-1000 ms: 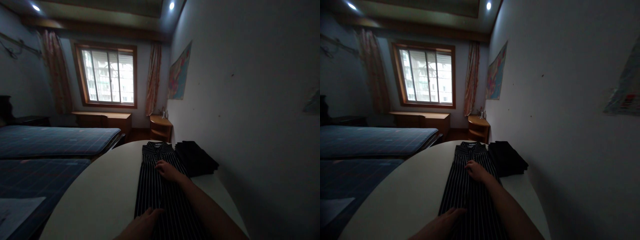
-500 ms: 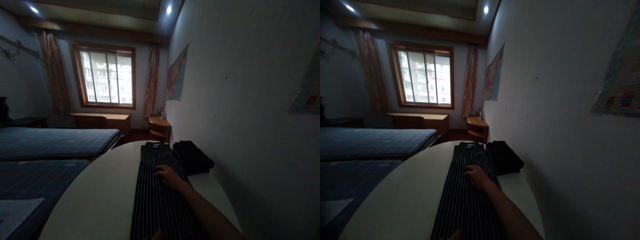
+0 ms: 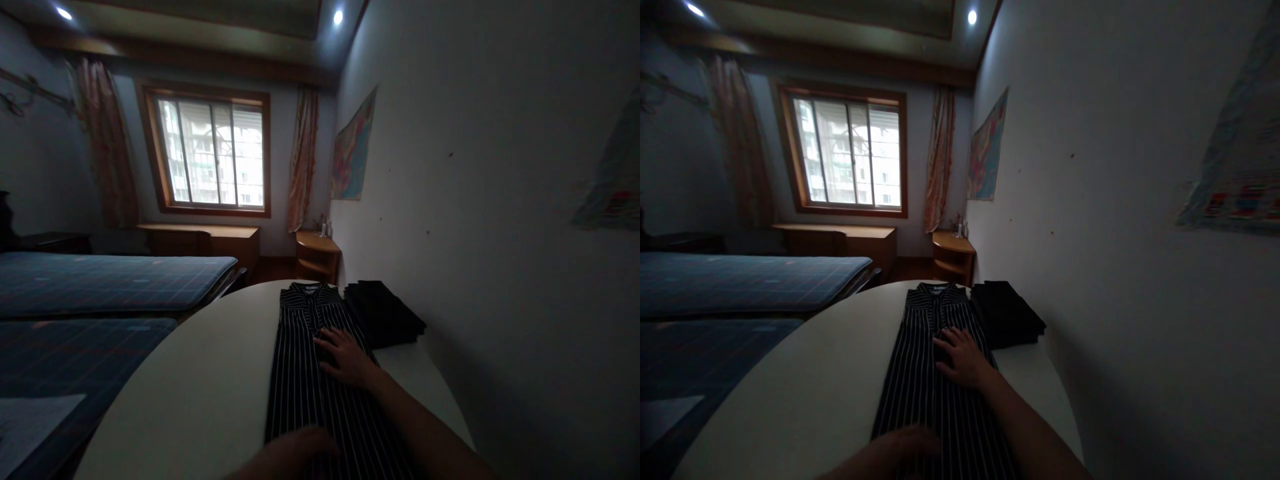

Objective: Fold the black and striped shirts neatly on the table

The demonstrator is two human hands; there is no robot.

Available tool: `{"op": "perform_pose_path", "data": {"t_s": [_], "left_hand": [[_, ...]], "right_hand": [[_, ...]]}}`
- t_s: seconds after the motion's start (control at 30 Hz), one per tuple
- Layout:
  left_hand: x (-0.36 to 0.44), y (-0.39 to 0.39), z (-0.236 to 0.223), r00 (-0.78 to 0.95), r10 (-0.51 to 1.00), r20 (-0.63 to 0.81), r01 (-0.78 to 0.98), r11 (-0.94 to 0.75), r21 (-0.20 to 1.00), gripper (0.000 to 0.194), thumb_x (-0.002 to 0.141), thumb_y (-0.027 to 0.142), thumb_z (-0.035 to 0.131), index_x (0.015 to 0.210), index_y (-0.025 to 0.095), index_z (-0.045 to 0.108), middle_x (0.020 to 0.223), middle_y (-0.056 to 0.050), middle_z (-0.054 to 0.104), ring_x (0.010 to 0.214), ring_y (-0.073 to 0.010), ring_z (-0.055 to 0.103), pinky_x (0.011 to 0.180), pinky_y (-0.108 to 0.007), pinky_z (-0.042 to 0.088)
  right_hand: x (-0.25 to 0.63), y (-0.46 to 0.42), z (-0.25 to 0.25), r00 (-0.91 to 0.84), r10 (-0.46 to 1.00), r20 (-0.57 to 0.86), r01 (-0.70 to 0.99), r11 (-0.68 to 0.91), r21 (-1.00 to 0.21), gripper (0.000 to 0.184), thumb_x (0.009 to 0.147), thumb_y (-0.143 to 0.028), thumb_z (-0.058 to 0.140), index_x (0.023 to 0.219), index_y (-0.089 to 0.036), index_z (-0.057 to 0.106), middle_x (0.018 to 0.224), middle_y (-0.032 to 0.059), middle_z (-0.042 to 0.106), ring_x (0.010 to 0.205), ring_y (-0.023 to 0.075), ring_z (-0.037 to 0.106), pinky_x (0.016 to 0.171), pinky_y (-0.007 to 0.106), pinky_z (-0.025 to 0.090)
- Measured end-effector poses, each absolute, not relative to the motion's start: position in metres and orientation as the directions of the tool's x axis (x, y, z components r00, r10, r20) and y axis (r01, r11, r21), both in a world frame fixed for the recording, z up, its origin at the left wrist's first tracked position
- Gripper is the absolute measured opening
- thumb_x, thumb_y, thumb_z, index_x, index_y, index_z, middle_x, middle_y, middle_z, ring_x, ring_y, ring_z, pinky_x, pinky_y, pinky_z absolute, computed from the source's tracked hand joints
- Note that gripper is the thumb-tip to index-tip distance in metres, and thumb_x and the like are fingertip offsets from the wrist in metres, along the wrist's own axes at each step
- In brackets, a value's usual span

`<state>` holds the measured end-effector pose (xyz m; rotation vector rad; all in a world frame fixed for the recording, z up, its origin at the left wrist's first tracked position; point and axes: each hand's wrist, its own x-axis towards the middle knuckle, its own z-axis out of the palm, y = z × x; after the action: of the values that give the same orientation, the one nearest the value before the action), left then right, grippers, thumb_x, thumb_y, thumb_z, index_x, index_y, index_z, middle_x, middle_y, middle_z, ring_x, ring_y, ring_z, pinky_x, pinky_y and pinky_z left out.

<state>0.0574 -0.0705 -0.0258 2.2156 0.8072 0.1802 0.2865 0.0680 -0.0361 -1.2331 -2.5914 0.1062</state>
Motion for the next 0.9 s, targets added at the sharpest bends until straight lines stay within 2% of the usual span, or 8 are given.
{"op": "perform_pose_path", "data": {"t_s": [0.07,0.13,0.23,0.37,0.53,0.7,0.8,0.9], "left_hand": [[0.051,-0.061,-0.028,0.705,0.705,-0.074,0.572,-0.504,0.647,0.058,0.093,0.021,0.056,0.148,0.028,0.039,0.161,-0.008,0.028,0.146,-0.0303,0.029,0.118,-0.052,0.029],[0.044,-0.055,-0.034,0.631,0.775,-0.031,0.643,-0.501,0.579,0.063,0.093,0.026,0.055,0.152,0.03,0.032,0.165,-0.008,0.014,0.15,-0.0323,0.016,0.119,-0.057,0.023],[0.031,-0.049,-0.046,0.614,0.789,-0.019,0.688,-0.523,0.503,0.06,0.098,0.039,0.049,0.154,0.029,0.03,0.165,-0.01,0.006,0.15,-0.0331,0.005,0.119,-0.059,0.019],[0.013,-0.036,-0.055,0.596,0.803,-0.024,0.718,-0.519,0.465,0.058,0.101,0.047,0.039,0.154,0.026,0.028,0.165,-0.011,0.003,0.151,-0.0311,0.005,0.12,-0.055,0.019],[-0.016,-0.002,-0.06,0.562,0.827,0.017,0.735,-0.509,0.447,0.056,0.101,0.049,0.038,0.152,0.024,0.033,0.165,-0.011,0.012,0.15,-0.0284,0.014,0.12,-0.052,0.022],[-0.035,0.006,-0.05,0.569,0.819,0.079,0.717,-0.54,0.441,0.05,0.097,0.034,0.049,0.145,0.026,0.041,0.161,-0.009,0.026,0.146,-0.0269,0.03,0.118,-0.049,0.03],[-0.034,-0.021,-0.031,0.66,0.747,0.081,0.636,-0.613,0.468,0.05,0.09,0.026,0.059,0.139,0.031,0.049,0.155,-0.005,0.039,0.14,-0.0268,0.04,0.115,-0.047,0.036],[-0.026,-0.055,-0.013,0.789,0.612,0.044,0.523,-0.708,0.474,0.051,0.088,0.011,0.057,0.129,0.04,0.058,0.151,0.003,0.045,0.138,-0.0248,0.042,0.113,-0.043,0.039]], "right_hand": [[0.288,0.065,-0.038,-0.578,0.809,0.109,0.781,0.586,-0.213,0.064,0.092,-0.05,0.054,0.152,-0.034,0.035,0.161,0.0073,0.028,0.148,0.0343,0.019,0.117,0.06,0.015],[0.285,0.064,-0.041,-0.564,0.824,0.055,0.793,0.558,-0.245,0.064,0.094,-0.05,0.05,0.153,-0.035,0.03,0.163,0.0062,0.023,0.15,0.0337,0.014,0.118,0.06,0.013],[0.278,0.067,-0.044,-0.55,0.834,0.042,0.799,0.54,-0.263,0.064,0.095,-0.051,0.048,0.154,-0.035,0.029,0.163,0.0054,0.021,0.15,0.0333,0.013,0.119,0.058,0.01],[0.261,0.076,-0.047,-0.526,0.85,0.039,0.814,0.516,-0.267,0.064,0.094,-0.052,0.048,0.153,-0.035,0.03,0.163,0.0061,0.022,0.149,0.0345,0.014,0.118,0.058,0.009],[0.234,0.099,-0.051,-0.492,0.869,0.061,0.828,0.488,-0.278,0.065,0.094,-0.057,0.047,0.153,-0.035,0.032,0.163,0.0065,0.023,0.149,0.0355,0.013,0.118,0.059,0.009],[0.215,0.119,-0.053,-0.454,0.886,0.096,0.845,0.462,-0.271,0.063,0.094,-0.055,0.048,0.151,-0.035,0.035,0.162,0.0051,0.025,0.149,0.0341,0.017,0.117,0.06,0.009],[0.213,0.118,-0.05,-0.468,0.872,0.145,0.833,0.489,-0.257,0.058,0.095,-0.051,0.049,0.149,-0.033,0.04,0.161,0.0055,0.028,0.148,0.0341,0.02,0.116,0.061,0.014],[0.218,0.101,-0.044,-0.558,0.804,0.205,0.767,0.594,-0.243,0.045,0.097,-0.035,0.046,0.142,-0.029,0.049,0.157,0.0059,0.036,0.147,0.0301,0.025,0.116,0.058,0.021]]}}
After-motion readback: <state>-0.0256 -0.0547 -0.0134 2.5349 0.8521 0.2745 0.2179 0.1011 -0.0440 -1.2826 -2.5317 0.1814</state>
